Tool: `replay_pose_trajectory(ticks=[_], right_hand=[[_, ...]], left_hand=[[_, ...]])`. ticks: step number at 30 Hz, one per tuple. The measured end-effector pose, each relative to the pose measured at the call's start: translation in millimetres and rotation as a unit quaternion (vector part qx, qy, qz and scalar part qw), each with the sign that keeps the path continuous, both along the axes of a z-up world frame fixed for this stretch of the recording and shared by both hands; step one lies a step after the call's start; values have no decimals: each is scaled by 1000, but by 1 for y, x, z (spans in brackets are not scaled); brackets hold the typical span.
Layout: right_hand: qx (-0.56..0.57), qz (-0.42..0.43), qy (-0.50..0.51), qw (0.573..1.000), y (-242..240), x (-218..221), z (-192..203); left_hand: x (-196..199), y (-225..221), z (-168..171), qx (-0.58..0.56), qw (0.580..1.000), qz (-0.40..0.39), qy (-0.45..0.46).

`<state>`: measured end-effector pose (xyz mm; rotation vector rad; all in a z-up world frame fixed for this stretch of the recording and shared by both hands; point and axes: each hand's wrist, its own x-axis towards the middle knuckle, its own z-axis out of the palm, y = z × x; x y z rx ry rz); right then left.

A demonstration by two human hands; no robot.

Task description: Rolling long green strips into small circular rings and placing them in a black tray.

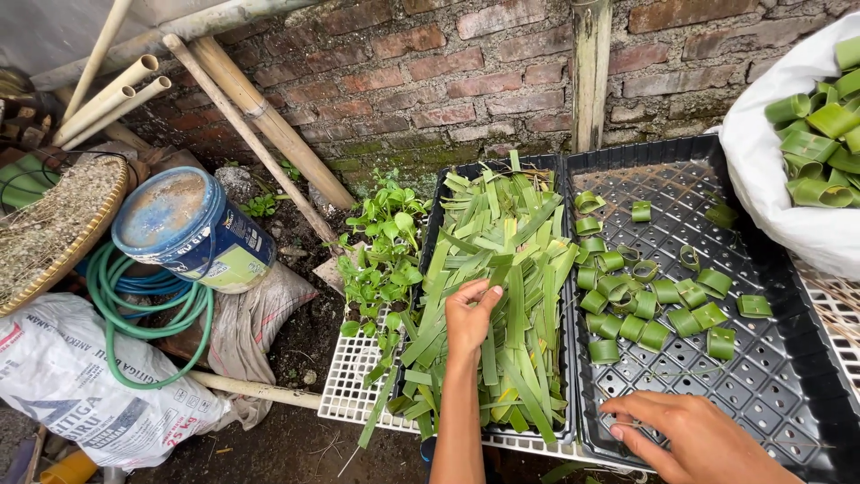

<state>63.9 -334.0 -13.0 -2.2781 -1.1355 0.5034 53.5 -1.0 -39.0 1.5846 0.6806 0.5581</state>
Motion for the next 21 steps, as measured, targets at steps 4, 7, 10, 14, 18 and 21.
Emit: replay_pose_trajectory(ticks=[4, 7, 10, 14, 18, 21], right_hand=[[-57, -17, 41, 997, 0, 6, 11], [-77, -102, 89, 988, 0, 3, 21], [39, -173, 106, 978, 2, -9, 30], [180, -207, 132, 952, 3, -7, -1], [243, -119, 111, 956, -2, 0, -4], [152, -149, 143, 966, -2, -7, 21]], left_hand=[[-21, -33, 14, 108, 990, -53, -76], [-31, -73, 9, 256, 939, -124, -192], [-36, -118, 4, 350, 872, -160, -302], [-45, -155, 34, 334, 873, -168, -313], [-43, -151, 26, -34, 952, -217, -212], [-35, -142, 24, -185, 939, -184, -225]])
